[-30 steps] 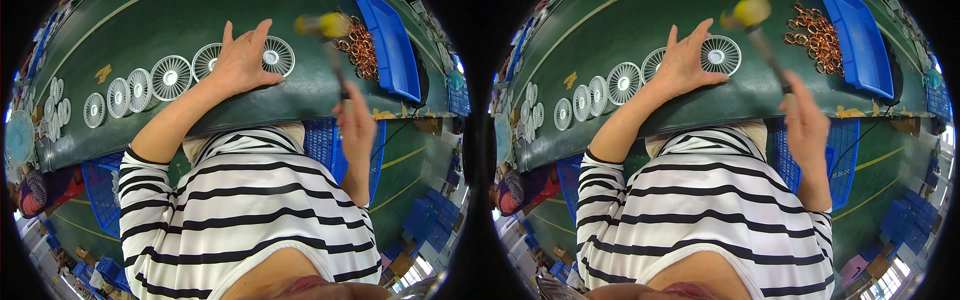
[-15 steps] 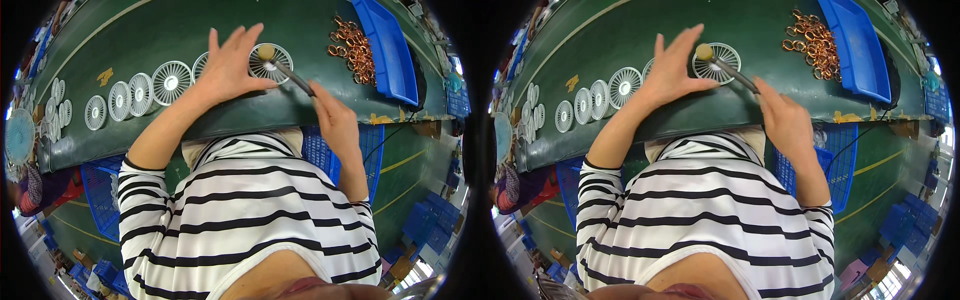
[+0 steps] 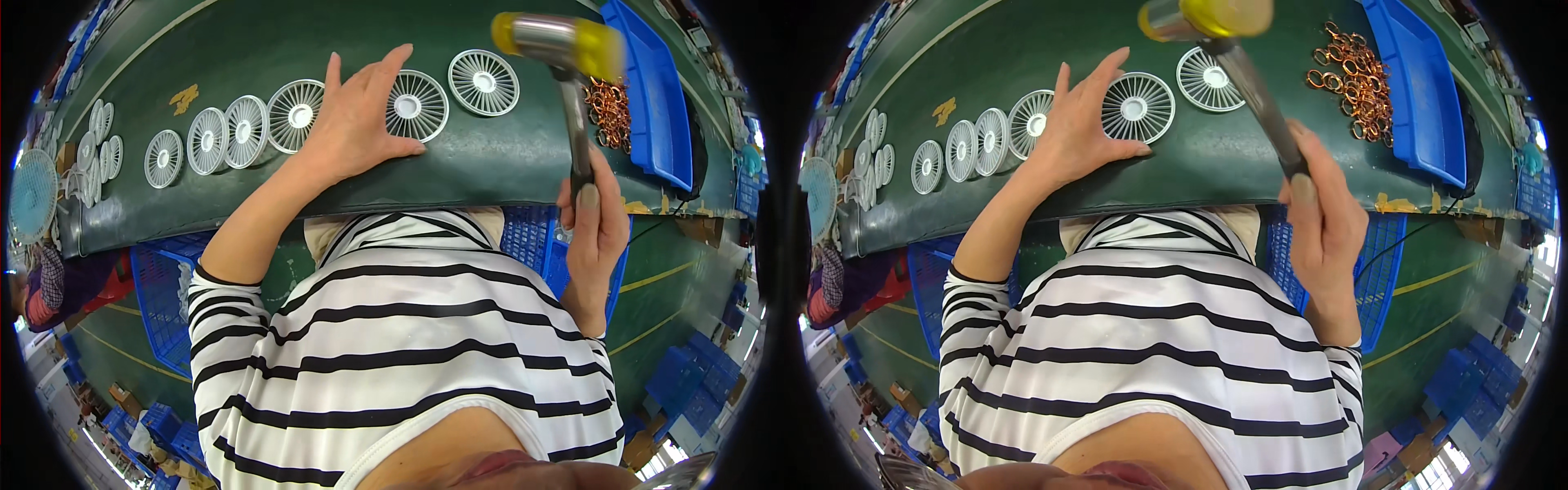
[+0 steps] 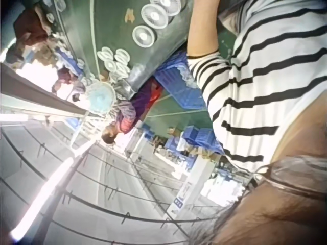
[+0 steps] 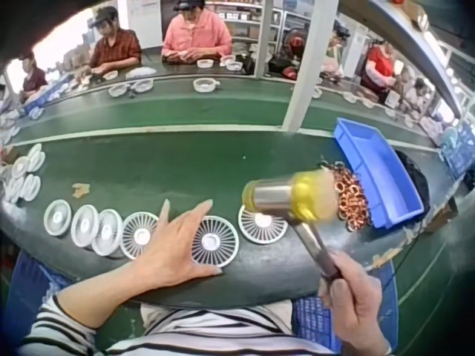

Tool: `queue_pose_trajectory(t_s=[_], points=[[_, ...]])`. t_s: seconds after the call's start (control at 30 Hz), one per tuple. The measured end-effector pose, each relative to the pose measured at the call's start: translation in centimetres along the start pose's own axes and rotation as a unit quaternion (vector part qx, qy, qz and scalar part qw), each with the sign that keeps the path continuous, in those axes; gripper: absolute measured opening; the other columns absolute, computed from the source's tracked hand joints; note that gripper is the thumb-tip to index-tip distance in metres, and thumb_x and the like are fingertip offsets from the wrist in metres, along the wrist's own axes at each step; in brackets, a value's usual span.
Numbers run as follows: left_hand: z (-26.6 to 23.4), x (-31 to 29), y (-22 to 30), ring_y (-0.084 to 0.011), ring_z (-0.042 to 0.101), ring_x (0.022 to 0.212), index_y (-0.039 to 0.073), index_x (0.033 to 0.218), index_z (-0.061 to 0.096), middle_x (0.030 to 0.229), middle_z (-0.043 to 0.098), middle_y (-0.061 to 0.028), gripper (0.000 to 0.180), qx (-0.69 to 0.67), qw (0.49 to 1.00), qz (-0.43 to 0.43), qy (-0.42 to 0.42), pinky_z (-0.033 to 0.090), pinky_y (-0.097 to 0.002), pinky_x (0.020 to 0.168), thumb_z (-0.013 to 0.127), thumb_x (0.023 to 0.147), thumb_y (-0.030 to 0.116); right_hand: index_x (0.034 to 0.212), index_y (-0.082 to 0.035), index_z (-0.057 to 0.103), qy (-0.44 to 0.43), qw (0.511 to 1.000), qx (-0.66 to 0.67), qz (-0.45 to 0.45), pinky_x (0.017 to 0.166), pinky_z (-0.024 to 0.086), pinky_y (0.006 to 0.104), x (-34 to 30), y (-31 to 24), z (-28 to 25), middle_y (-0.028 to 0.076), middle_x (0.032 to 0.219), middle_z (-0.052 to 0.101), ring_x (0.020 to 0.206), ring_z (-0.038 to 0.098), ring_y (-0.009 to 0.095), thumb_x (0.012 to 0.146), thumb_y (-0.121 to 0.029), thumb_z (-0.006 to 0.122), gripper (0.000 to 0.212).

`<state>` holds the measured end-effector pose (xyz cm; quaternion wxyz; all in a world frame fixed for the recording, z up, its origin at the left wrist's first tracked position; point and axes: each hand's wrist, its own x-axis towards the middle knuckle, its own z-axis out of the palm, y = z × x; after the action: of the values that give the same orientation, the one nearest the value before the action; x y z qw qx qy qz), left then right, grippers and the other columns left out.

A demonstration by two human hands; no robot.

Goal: Assembling metal center hubs into plastic fan grilles on a factory assembly line.

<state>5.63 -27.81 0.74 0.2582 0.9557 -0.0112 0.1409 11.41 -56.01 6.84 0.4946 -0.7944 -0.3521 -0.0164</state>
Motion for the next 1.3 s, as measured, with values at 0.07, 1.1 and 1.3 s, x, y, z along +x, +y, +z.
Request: queue_pose_trajectory(t_s=[0.07,1.1,1.3], points=[[-0.2,0.4,0.1,-0.0321,0.053,0.117,0.009,0.143,0.024,0.118,0.058,-0.0179,0.107,-0.009,1.0,-0.011,-0.013,0.016,-0.0628,0.11,0.085,0.06,0.034,0.128,0.002,0.053,-0.049,0.997,-0.054,-0.032,0.072,0.052,0.0359,-1.3,2.3,0.1,0.017,0.121,0.063,0.084,0.068,0.026,0.091,0.0,0.049,0.037],[-3.4,-4.3,-2.3,-0.032,0.045,0.125,0.012,0.146,0.021,0.125,0.054,-0.0146,0.111,0.047,0.997,-0.052,0.045,0.017,-0.0594,0.111,0.086,0.058,0.03,0.125,-0.003,0.056,-0.119,0.989,-0.026,-0.08,0.075,0.052,0.0322,1.1,0.9,5.3,0.019,0.115,0.064,0.084,0.068,0.028,0.089,-0.005,0.058,0.036],[-3.0,-4.6,-2.8,-0.0292,0.053,0.115,0.011,0.147,0.019,0.115,0.058,-0.013,0.114,0.006,0.995,-0.06,0.076,0.018,-0.0581,0.112,0.086,0.057,0.031,0.126,-0.009,0.058,-0.148,0.986,-0.072,-0.039,0.072,0.053,0.0345,2.5,-0.1,6.5,0.018,0.104,0.066,0.083,0.066,0.03,0.088,-0.006,0.06,0.038]])
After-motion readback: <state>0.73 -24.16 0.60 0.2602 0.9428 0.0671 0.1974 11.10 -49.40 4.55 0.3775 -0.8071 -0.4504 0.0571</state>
